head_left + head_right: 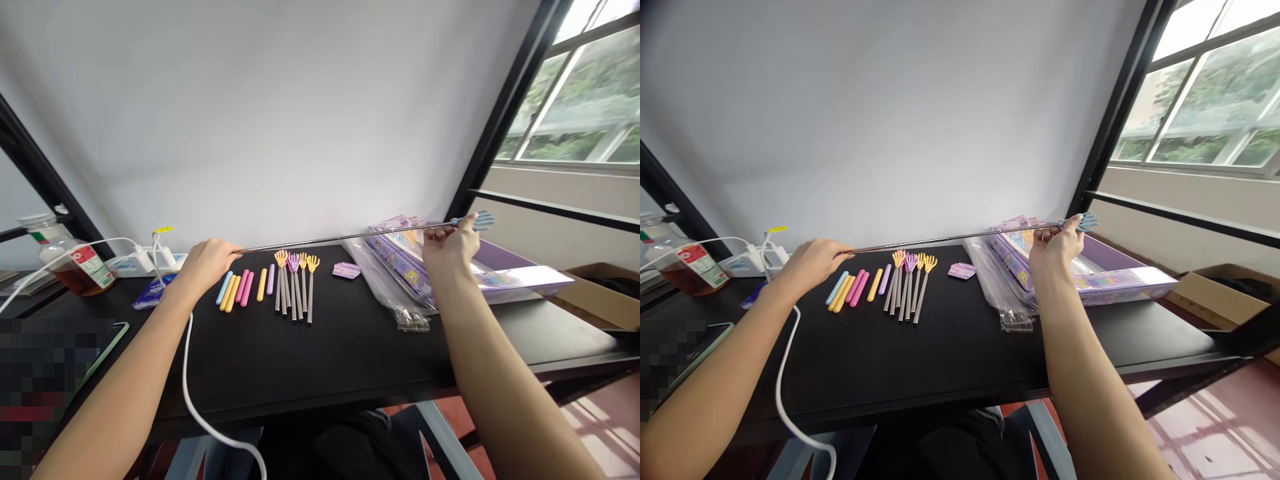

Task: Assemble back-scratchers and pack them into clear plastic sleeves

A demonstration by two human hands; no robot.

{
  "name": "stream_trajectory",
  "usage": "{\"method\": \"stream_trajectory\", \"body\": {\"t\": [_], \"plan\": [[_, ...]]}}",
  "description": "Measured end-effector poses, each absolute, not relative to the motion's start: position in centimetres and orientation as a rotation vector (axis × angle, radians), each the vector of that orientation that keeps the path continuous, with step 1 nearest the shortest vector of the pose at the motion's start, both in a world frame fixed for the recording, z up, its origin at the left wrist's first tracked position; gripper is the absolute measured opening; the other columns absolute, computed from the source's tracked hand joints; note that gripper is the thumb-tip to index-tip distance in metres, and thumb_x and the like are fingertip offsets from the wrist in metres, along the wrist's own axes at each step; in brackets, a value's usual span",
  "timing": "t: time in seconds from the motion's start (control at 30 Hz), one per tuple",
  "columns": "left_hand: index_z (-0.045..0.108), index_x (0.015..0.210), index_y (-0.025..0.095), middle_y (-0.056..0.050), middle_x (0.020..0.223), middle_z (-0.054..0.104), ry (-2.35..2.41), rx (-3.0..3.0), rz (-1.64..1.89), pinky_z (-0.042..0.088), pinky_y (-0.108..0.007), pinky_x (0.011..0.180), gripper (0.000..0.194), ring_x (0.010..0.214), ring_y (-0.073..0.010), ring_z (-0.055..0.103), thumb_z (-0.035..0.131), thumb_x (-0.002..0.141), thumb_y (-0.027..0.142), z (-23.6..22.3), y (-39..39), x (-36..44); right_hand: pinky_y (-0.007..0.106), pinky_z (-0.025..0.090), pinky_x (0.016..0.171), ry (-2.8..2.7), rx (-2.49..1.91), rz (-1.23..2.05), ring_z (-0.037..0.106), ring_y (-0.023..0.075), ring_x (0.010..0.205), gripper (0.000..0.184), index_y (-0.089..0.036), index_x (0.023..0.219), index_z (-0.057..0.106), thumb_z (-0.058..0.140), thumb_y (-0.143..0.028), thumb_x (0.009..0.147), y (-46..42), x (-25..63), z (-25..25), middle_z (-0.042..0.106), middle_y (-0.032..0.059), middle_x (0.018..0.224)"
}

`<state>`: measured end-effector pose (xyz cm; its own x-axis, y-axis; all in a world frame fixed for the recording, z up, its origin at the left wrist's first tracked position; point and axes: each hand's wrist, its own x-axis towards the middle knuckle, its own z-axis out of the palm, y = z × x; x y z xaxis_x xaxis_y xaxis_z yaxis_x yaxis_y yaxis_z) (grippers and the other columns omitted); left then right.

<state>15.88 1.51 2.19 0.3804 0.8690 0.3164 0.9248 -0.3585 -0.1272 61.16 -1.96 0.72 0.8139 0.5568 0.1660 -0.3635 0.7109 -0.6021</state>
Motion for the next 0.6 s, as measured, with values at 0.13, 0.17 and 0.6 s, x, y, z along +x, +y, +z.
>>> {"method": "stream_trajectory", "body": {"t": [0.13,0.17,0.6], "plan": [[0.074,0.113,0.027,-0.007,0.118,0.075,-1.403,-2.534,-0.47,0.049,-0.032,0.081,0.037,0.104,-0.0271,0.07,0.041,0.1,0.04,1.5,2.3,16.0,0.016,0.032,0.04,-0.188,-0.491,0.477,0.027,0.0055,0.039,0.038,-0.022,0.073,0.035,0.041,-0.031,0.109,-2.9,61.2,1.3,0.027,-0.0118,0.051],[0.073,0.115,0.027,-0.006,0.119,0.074,-1.392,-2.554,-0.492,0.049,-0.031,0.082,0.038,0.104,-0.0261,0.07,0.04,0.1,0.041,1.4,2.3,16.0,0.015,0.032,0.041,-0.19,-0.483,0.485,0.028,0.005,0.039,0.038,-0.022,0.073,0.035,0.044,-0.033,0.108,-3.0,61.4,1.3,0.027,-0.0122,0.051],[0.067,0.131,0.024,-0.008,0.122,0.075,-1.046,-2.607,-0.719,0.053,-0.033,0.09,0.049,0.108,-0.0251,0.072,0.033,0.106,0.049,1.4,0.3,19.5,0.019,0.021,0.035,-1.036,-0.702,0.702,0.021,0.0022,0.037,0.064,-0.023,0.062,0.038,0.089,-0.062,0.06,-4.1,55.7,0.9,0.029,-0.0141,0.044]]}}
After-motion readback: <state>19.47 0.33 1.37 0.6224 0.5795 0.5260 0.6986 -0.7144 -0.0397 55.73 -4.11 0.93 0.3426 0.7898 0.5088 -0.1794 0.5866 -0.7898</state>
